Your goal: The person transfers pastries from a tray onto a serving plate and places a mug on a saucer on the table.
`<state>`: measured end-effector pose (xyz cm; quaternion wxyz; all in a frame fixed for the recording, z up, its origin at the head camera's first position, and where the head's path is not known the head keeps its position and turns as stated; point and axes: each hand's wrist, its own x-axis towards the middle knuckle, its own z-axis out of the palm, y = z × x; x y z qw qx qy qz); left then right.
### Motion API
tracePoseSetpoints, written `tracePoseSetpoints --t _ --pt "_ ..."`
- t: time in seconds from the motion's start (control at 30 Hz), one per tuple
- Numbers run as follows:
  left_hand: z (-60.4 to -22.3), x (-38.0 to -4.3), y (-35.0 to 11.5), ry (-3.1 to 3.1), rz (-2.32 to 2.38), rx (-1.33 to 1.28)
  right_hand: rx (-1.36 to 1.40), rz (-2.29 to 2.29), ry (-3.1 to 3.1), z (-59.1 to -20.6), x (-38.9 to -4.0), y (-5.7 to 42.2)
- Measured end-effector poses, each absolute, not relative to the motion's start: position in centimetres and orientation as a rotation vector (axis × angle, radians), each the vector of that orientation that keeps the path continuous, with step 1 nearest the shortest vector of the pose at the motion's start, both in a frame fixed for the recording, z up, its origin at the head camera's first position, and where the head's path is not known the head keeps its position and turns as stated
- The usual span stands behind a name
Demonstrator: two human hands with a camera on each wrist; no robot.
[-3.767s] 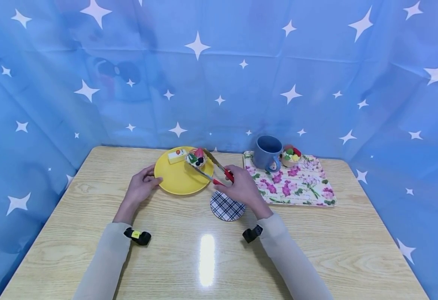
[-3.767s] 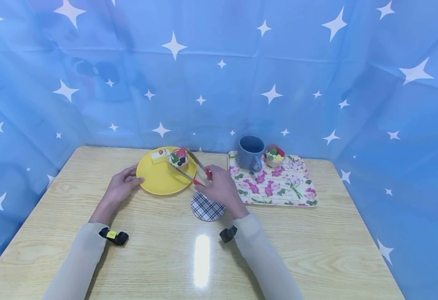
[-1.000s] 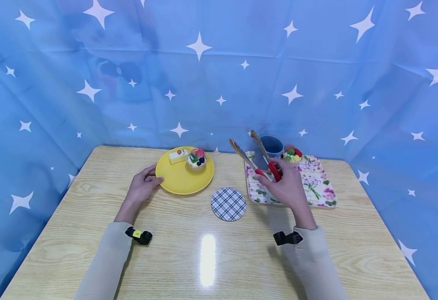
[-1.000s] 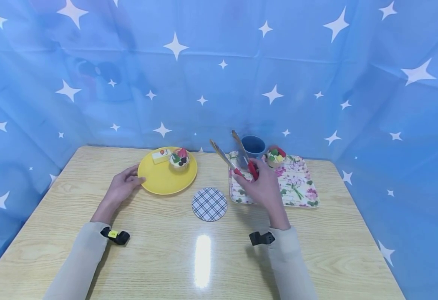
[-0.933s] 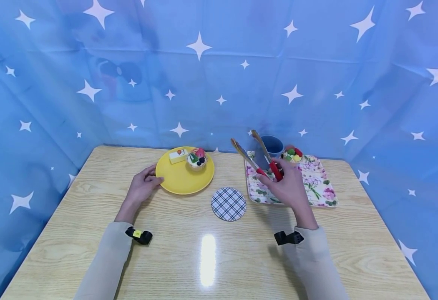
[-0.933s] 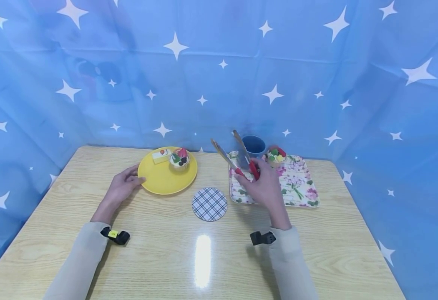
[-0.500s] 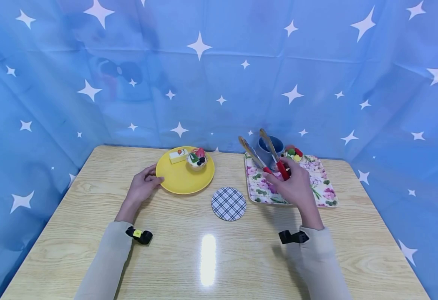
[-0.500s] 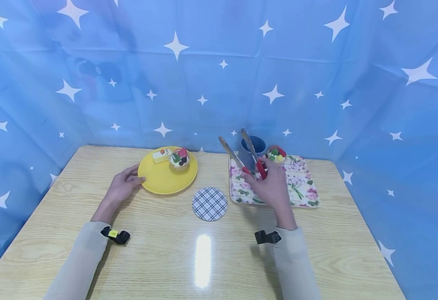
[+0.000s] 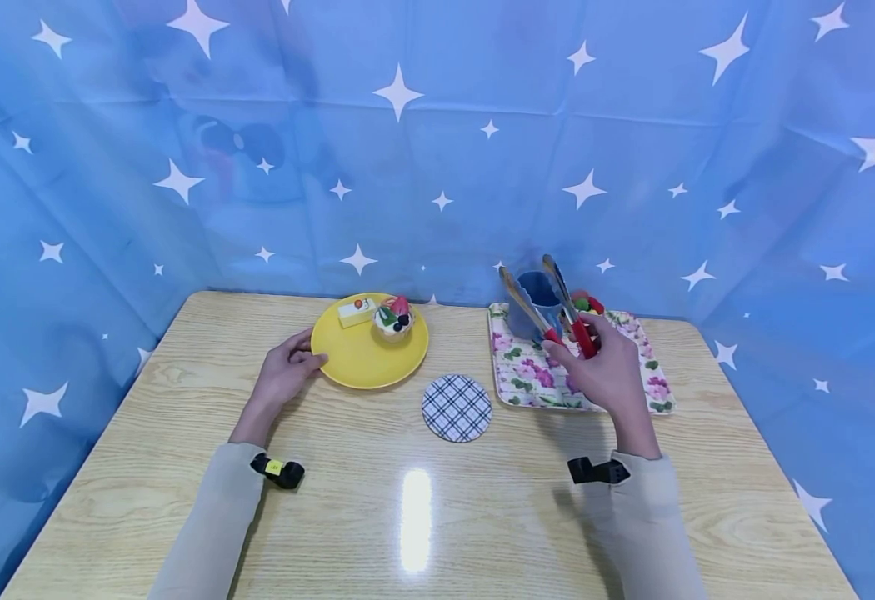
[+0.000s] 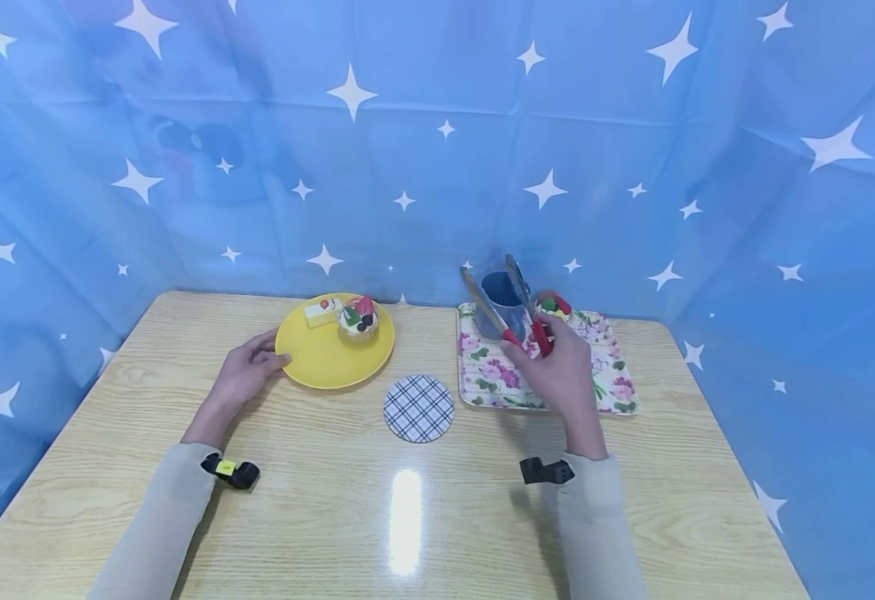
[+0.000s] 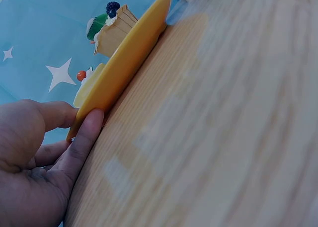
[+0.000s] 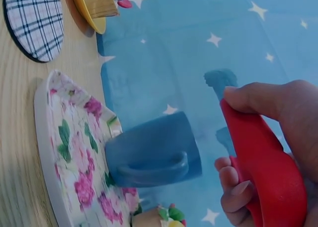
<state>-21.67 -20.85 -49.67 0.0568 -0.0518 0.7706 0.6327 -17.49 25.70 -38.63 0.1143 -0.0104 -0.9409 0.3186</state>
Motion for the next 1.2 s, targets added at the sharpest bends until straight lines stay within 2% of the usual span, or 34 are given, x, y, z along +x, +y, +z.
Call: tracePoseSetpoints --t 1.2 --pt "-49.7 -21.9 -21.1 2.361 1.852 -0.174 -0.329 1.026 -2.762 -38.3 -17.5 30.1"
